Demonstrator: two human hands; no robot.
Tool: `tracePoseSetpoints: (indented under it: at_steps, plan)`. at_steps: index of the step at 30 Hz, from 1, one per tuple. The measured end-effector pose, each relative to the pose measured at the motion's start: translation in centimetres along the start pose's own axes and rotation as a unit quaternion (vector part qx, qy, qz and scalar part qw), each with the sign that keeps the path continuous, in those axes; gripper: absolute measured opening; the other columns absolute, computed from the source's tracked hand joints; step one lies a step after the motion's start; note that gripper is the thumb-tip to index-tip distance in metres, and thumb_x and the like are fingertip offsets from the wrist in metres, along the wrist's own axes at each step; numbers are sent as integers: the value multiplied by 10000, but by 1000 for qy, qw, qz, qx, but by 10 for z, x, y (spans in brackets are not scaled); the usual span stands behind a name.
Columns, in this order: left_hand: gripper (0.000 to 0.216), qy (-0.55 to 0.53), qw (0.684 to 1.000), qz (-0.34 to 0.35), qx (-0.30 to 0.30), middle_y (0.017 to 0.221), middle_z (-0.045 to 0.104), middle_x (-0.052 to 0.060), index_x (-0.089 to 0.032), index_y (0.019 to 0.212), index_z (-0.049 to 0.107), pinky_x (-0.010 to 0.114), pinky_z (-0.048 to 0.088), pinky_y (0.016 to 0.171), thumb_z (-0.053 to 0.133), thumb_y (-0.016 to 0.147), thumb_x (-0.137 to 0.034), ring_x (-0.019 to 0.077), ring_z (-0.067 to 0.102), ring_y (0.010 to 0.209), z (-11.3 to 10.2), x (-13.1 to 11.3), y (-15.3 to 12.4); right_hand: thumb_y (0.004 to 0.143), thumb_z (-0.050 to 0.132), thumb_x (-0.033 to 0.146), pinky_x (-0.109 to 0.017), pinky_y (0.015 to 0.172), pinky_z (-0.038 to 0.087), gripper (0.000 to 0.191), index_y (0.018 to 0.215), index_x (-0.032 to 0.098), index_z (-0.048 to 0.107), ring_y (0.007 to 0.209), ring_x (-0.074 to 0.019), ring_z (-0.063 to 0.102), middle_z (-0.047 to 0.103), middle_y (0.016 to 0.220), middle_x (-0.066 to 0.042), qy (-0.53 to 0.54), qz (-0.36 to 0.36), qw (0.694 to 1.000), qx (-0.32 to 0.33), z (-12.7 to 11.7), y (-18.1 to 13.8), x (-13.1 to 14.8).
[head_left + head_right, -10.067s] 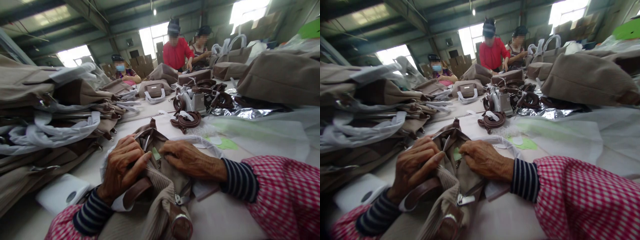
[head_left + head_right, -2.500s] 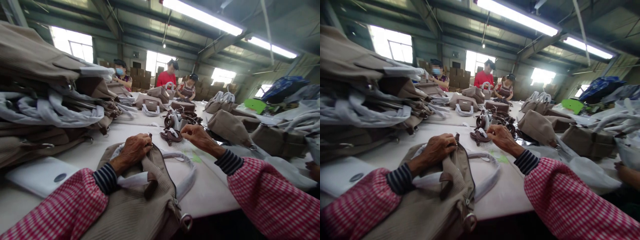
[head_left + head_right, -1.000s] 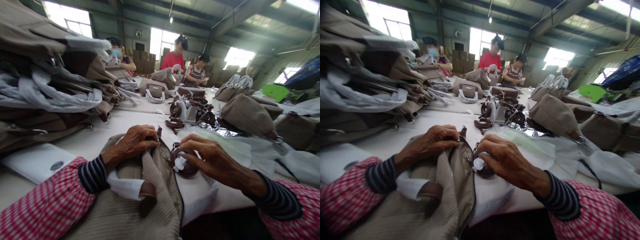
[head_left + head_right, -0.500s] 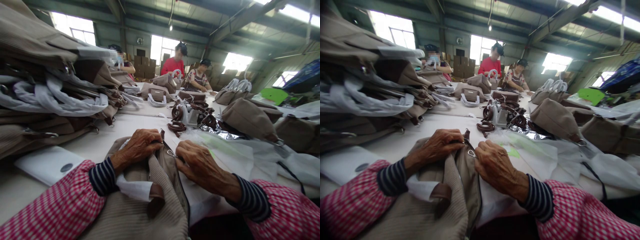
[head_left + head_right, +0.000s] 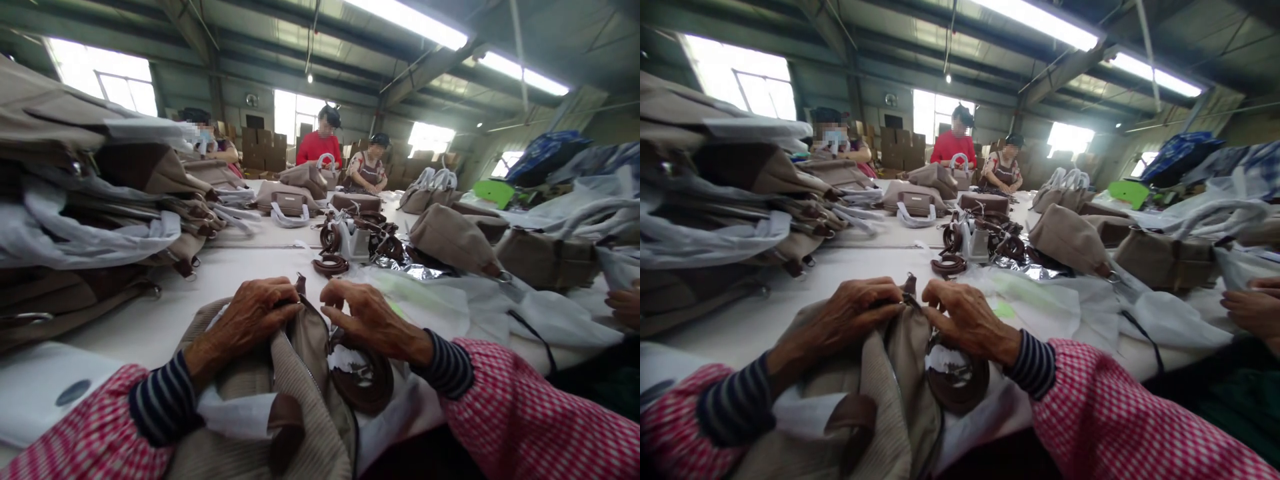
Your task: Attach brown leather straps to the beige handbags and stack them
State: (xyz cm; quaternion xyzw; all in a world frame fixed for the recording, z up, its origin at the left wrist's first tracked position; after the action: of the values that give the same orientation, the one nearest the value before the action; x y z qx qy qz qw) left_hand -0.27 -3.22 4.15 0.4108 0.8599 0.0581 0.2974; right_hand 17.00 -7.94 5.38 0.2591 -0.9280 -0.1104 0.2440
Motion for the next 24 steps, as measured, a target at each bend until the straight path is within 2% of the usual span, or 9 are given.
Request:
tracePoseSetpoints:
  at_steps: [1, 3, 5, 7, 9, 12, 16, 22, 24]
  plan:
    - [244, -3, 1000, -3, -2, 882, 674, 19, -188, 816, 688, 282, 409, 751, 596, 1006, -308, 167, 612, 817, 0, 0, 0, 987, 642, 243, -281, 768, 415, 56, 1012, 194, 632, 840, -159, 602, 671, 921, -10, 11, -1, 1000, 5, -7, -7, 0]
    - [243, -8, 1000, -6, -4, 864, 670, 12, -187, 810, 683, 277, 400, 736, 600, 1001, -313, 162, 609, 802, 0, 0, 0, 983, 682, 303, -303, 828, 435, 112, 1028, 203, 659, 926, -178, 597, 673, 975, -20, 12, -18, 998, 56, -14, -22, 6]
    - [254, -6, 1000, -5, -5, 853, 664, 7, -185, 808, 678, 275, 394, 728, 595, 1003, -325, 157, 603, 789, 0, 0, -1, 953, 728, 346, -349, 921, 441, 183, 1064, 211, 674, 1031, -212, 572, 671, 1076, -41, -9, -43, 991, 125, -11, -36, 16]
    - [267, -1, 1000, -7, -5, 850, 658, 6, -184, 810, 677, 277, 393, 733, 589, 1005, -343, 158, 601, 789, 0, 1, -1, 935, 737, 358, -407, 999, 428, 232, 1095, 204, 671, 1096, -245, 540, 653, 1169, -68, -40, -48, 986, 155, -4, -46, 24]
    - [272, 1, 1000, -9, -3, 858, 658, 6, -184, 818, 676, 279, 396, 748, 581, 1009, -351, 161, 606, 804, 1, 2, -1, 959, 681, 335, -444, 1028, 416, 197, 1086, 186, 656, 1113, -262, 524, 634, 1213, -91, -74, -34, 986, 148, 4, -50, 27]
    - [276, 2, 1000, -14, 3, 879, 662, 10, -186, 820, 669, 282, 404, 764, 571, 1011, -359, 168, 611, 829, 1, 2, -1, 985, 595, 278, -435, 1010, 422, 111, 1026, 183, 636, 1088, -251, 527, 630, 1197, -91, -98, -34, 985, 140, 13, -51, 29]
    - [277, 6, 1000, -20, 8, 898, 666, 14, -192, 823, 662, 289, 410, 776, 564, 1009, -372, 179, 609, 850, 1, 1, 0, 948, 623, 283, -418, 983, 427, 141, 1059, 195, 626, 1062, -240, 523, 623, 1180, -74, -92, -45, 985, 138, 13, -50, 27]
    - [311, -9, 1000, -24, 14, 907, 655, 18, -190, 802, 640, 299, 413, 781, 537, 1025, -381, 181, 605, 852, 1, 1, 0, 879, 697, 295, -388, 916, 428, 175, 1004, 191, 632, 987, -232, 520, 630, 1032, -53, -77, -31, 983, 164, 13, -44, 18]
    - [286, -8, 1000, -25, 13, 913, 660, 18, -193, 819, 651, 302, 414, 787, 553, 1015, -376, 187, 608, 865, 1, 1, 0, 860, 719, 268, -362, 882, 422, 183, 1010, 194, 646, 966, -221, 527, 631, 1002, -38, -59, -24, 986, 152, 12, -39, 14]
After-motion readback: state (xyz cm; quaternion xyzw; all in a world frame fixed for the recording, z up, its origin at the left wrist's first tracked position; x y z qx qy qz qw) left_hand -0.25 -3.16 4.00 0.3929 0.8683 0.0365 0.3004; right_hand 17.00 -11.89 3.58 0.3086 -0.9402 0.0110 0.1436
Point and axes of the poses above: each hand's wrist, its own y-axis towards the middle knuckle, its own z-axis out of the palm, x = y × z, the point moved 6 cm from there along y, towards the middle knuckle
